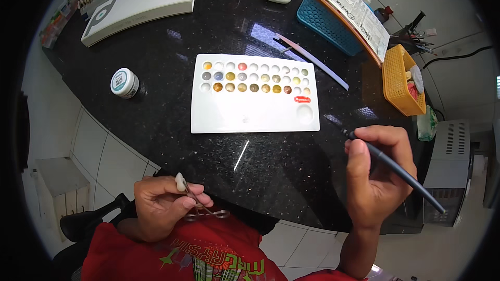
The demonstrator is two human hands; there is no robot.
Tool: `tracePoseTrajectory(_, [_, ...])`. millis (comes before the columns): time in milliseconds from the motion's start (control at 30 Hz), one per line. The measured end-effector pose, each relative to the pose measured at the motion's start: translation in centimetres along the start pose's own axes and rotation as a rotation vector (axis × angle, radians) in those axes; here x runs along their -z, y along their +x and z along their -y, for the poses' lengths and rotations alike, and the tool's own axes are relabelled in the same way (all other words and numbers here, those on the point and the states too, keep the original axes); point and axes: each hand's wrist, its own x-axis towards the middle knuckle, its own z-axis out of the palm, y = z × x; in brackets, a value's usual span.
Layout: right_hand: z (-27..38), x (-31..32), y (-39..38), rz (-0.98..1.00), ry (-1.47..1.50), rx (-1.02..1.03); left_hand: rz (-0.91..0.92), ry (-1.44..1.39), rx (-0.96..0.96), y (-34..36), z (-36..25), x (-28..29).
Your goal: The recorder is staining and glazing a dental crown at a laboratory bench.
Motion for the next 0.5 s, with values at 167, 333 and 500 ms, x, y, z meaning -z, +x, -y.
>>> tracePoseTrajectory(167, [-0.9, -0.5, -0.1, 0.021, -0.014, 0.004, 0.054, -0.291, 0.239, 0.1, -0.8, -0.9])
tracePoseTrajectory(333, [-1.2, -1.0, 0.0, 0.046, -0.042, 0.048, 0.312, -0.581, 0.445, 0.6, -0.3, 0.4])
tracePoseTrajectory(500, [-1.7, -1.6, 0.0, 0.047, -0.033, 0.047, 0.277, -0.606, 0.505, 0.6, 0.1, 0.4])
